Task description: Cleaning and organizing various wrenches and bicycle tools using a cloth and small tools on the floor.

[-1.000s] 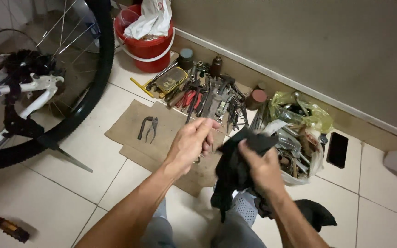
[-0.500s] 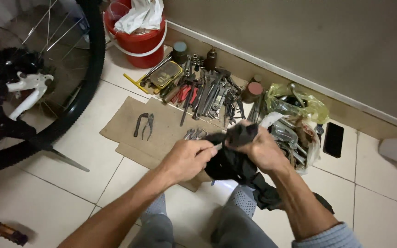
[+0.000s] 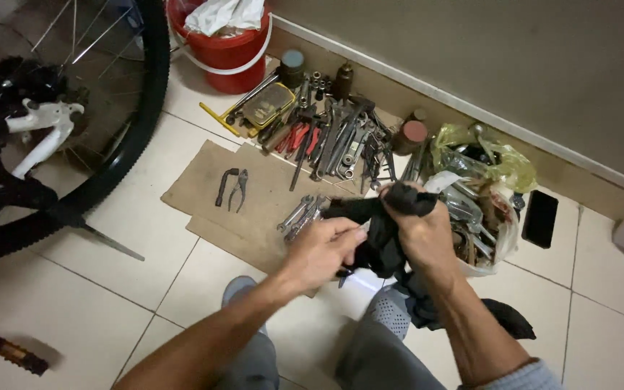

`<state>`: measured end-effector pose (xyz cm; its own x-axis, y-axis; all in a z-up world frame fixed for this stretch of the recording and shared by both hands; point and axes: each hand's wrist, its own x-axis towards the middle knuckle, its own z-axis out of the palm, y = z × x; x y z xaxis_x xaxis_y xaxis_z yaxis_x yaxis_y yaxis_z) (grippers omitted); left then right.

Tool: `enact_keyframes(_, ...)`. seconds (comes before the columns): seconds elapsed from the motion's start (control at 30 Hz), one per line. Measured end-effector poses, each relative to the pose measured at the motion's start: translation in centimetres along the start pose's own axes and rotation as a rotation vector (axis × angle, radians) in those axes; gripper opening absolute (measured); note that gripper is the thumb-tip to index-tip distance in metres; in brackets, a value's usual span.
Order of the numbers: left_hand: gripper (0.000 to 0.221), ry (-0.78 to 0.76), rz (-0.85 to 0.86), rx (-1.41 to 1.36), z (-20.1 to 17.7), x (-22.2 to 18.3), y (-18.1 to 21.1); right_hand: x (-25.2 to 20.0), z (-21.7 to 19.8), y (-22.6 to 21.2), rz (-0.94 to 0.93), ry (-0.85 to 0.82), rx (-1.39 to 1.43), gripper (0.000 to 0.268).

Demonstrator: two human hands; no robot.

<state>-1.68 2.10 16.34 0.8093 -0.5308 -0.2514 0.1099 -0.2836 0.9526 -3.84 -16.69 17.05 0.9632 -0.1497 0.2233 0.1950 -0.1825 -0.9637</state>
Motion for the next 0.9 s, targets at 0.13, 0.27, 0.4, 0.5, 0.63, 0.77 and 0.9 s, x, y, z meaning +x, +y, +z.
enact_keyframes(0.13, 0.031, 0.141, -0.019, -0.074, 1.2, 0.5, -1.5, 0.4, 0.7, 1.1, 0.143, 0.314, 0.141, 0.017)
enact_keyframes(0.27, 0.030, 0.284, -0.069, -0.257, 0.3, 0.2, -0.1, 1.4, -2.4, 2.9, 0.419, 0.489, 0.668, 0.052)
enact_keyframes(0.4, 0.034, 0.215, -0.085, -0.198, 0.0, 0.8, -0.4, 2.4, -1.2, 2.8, 0.403, 0.346, 0.878, 0.066)
enact_keyframes(0.5, 0.037, 0.183, -0.034, -0.075, 0.0, 1.0, -0.2, 2.1, 0.8, 3.5, 0.429, 0.267, 0.960, 0.071)
enact_keyframes(0.63, 0.028, 0.210, -0.002, -0.135, 0.5, 1.1, -1.4, 0.0, 2.4, 6.2, 0.448, 0.344, 0.832, 0.052)
enact_keyframes(0.77, 0.031, 0.134, 0.070, -0.104, 0.4, 0.5, -2.6, -0.5, 0.8, 8.3, 0.461, 0.334, 0.718, 0.043)
enact_keyframes(0.9, 0.038, 0.010, 0.049, 0.000, -1.7, -0.8, 1.7, -0.2, -1.9, 5.2, 0.502, 0.256, 0.559, 0.044)
